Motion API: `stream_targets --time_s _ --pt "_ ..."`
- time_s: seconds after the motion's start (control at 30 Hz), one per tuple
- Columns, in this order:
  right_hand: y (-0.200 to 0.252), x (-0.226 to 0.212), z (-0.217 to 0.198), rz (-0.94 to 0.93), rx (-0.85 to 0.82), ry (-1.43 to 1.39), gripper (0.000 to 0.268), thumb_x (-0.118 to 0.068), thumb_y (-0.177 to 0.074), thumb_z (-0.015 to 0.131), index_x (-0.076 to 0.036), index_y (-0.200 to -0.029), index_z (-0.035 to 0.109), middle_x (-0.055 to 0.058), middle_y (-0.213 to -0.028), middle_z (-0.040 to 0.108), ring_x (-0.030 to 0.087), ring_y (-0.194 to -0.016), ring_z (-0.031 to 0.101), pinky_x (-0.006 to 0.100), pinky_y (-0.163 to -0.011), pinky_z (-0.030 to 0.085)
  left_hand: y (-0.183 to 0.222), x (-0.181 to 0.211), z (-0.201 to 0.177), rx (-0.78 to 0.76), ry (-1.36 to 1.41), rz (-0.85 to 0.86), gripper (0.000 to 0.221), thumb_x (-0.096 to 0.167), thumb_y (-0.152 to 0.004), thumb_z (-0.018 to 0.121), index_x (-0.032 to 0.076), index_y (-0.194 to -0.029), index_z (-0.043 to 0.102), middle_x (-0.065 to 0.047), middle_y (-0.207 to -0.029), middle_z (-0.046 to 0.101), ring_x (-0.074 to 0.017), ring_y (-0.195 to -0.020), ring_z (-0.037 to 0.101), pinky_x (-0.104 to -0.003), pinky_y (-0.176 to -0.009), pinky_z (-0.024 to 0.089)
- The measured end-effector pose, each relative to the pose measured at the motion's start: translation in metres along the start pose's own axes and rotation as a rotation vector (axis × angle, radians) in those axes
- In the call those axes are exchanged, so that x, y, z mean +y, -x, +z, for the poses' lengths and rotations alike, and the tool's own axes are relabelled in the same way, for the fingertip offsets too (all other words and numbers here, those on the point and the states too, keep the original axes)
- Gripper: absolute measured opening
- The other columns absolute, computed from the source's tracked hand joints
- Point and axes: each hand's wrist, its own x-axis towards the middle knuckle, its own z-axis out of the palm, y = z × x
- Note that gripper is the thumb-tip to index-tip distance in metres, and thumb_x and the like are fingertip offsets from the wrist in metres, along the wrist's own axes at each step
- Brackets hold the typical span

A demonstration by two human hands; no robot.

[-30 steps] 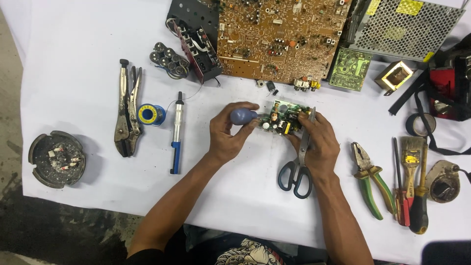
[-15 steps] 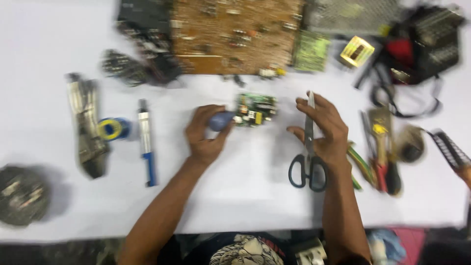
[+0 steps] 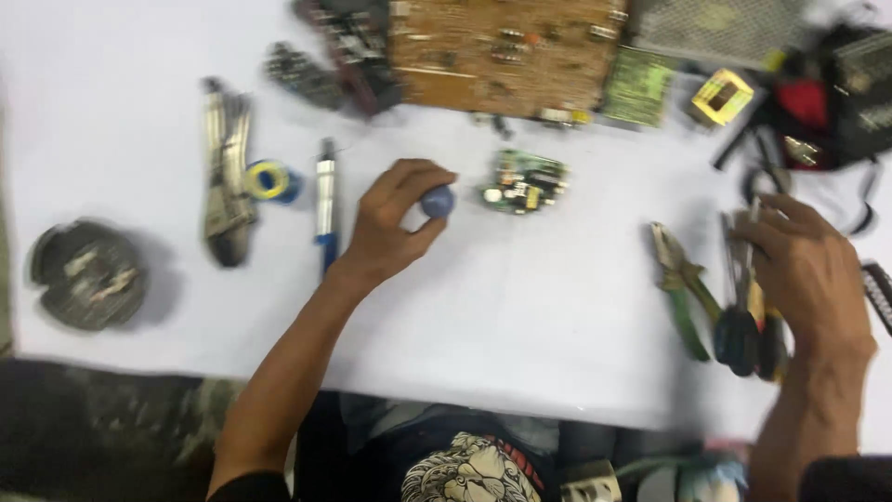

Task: A person uses scissors to pry and disassemble components from a small circuit board/transformer on a workbench.

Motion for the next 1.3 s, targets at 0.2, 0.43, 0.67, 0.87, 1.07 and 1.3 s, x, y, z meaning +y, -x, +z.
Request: stream_targets --time_s 0.2,0.43,0.67,0.87,1.07,1.3 --pt "-0.020 0.006 0.051 -0.214 -0.150 0.121 0.028 -0.017 -0.075 0.069 -0.030 -0.100 0.073 -0.012 -0.112 0.077 0.015 -0.149 0.061 0.031 -0.117 0.052 0.018 -0.029 -0.025 -0.120 -0.289 -0.015 0.048 -0.004 -0.078 0.076 0.013 -0.122 0.065 -0.006 -0.118 0.068 -0.0256 -0.107 0.067 -0.043 -0.089 0.050" --pt "-0.016 -0.032 0.003 -0.120 -0.088 0.187 0.043 -0.011 -0.087 0.060 -0.035 -0.120 0.075 -0.012 -0.119 0.077 0.012 -0.119 0.072 0.033 -0.094 0.065 0.021 -0.034 -0.038 -0.099 -0.329 -0.046 0.041 0.001 -0.083 0.073 0.014 -0.120 0.064 -0.004 -0.115 0.069 -0.0254 -0.098 0.068 -0.041 -0.082 0.051" --pt "-0.001 -0.027 0.022 0.104 -0.163 -0.147 0.059 -0.015 -0.092 0.055 -0.026 -0.149 0.063 0.007 -0.136 0.071 0.043 -0.095 0.074 0.055 -0.081 0.060 0.029 -0.036 -0.058 -0.060 -0.307 -0.061 0.031 0.000 -0.089 0.076 0.008 -0.118 0.067 -0.009 -0.110 0.068 -0.0292 -0.096 0.067 -0.040 -0.079 0.054" --pt "-0.031 -0.060 -0.030 0.264 -0.438 -0.093 0.073 -0.009 -0.094 0.049 -0.025 -0.164 0.037 0.022 -0.104 0.075 0.050 -0.074 0.074 0.057 -0.066 0.058 0.053 -0.032 -0.054 -0.034 -0.717 0.084 0.046 -0.009 -0.082 0.083 0.008 -0.122 0.069 -0.011 -0.107 0.065 -0.0294 -0.091 0.068 -0.040 -0.075 0.055" --pt "-0.035 -0.068 -0.029 0.223 -0.363 -0.104 0.068 -0.016 -0.096 0.053 -0.019 -0.163 0.037 0.019 -0.127 0.067 0.049 -0.095 0.070 0.060 -0.066 0.058 0.054 -0.011 -0.062 -0.020 -1.001 0.206 0.023 0.002 -0.094 0.078 0.009 -0.115 0.070 -0.008 -0.104 0.071 -0.0220 -0.090 0.068 -0.038 -0.083 0.052" --pt "-0.030 -0.079 -0.031 0.219 -0.264 -0.188 0.055 -0.017 -0.102 0.048 -0.020 -0.157 0.043 0.014 -0.140 0.062 0.045 -0.108 0.065 0.062 -0.066 0.059 0.063 -0.013 -0.065 -0.182 -0.967 0.182 0.029 0.001 -0.099 0.069 0.002 -0.127 0.066 -0.015 -0.123 0.068 -0.0272 -0.099 0.067 -0.043 -0.095 0.052"
